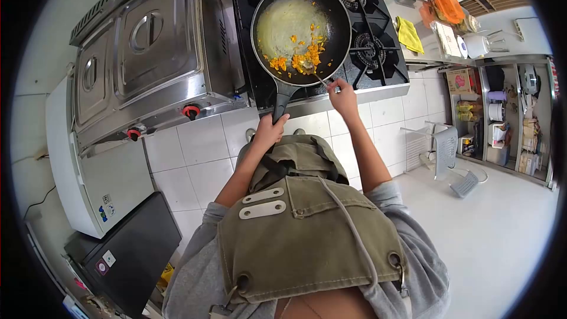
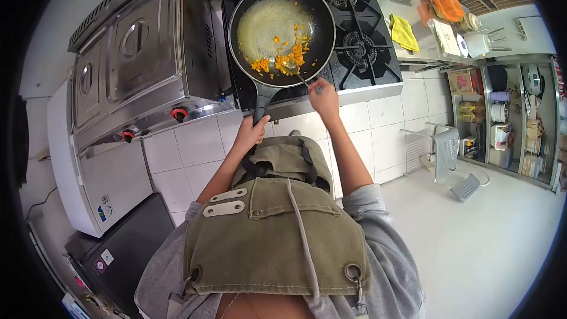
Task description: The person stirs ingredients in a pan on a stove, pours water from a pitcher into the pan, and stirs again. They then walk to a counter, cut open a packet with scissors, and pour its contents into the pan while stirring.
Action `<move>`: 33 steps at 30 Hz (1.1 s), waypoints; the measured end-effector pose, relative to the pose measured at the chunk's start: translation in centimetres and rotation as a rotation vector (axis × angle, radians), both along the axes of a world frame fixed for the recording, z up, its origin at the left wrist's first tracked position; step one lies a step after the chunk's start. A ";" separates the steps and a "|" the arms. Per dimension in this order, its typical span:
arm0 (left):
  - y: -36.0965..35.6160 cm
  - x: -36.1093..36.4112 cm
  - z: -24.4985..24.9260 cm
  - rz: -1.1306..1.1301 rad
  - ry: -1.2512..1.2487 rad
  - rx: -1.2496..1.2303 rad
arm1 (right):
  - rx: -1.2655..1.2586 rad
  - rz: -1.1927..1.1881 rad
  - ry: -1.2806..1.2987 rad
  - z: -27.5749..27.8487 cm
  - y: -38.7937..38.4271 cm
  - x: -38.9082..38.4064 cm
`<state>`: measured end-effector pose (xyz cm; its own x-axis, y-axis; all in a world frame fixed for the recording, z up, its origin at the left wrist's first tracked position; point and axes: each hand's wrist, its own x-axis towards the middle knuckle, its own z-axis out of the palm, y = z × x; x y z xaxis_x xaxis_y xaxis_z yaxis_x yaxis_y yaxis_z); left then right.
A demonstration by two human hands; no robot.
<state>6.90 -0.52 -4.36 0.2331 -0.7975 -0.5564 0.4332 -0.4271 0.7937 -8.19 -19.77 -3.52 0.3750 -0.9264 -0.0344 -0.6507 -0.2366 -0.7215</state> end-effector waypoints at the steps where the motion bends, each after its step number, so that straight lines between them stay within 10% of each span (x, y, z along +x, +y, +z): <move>1: 0.2 0.0 -0.2 -0.002 0.001 0.003 | -0.031 0.029 0.035 0.0 -0.1 -0.3; 11: 0.0 0.4 -0.6 -0.006 -0.007 0.003 | -0.009 0.051 0.069 0.6 -2.1 -1.3; 17: 0.1 0.2 -0.8 0.007 0.016 0.010 | 0.514 -0.047 -0.124 2.9 -0.1 0.1; 21: 0.2 0.3 -0.8 -0.003 -0.004 -0.001 | 0.203 0.088 0.315 1.5 -0.3 0.1; 27: 0.1 0.3 -0.1 0.006 -0.003 0.010 | 0.457 0.031 -0.031 5.7 0.9 3.1; 33: 0.1 0.3 -0.5 0.015 0.064 0.023 | 0.019 -0.005 0.153 2.5 3.5 2.9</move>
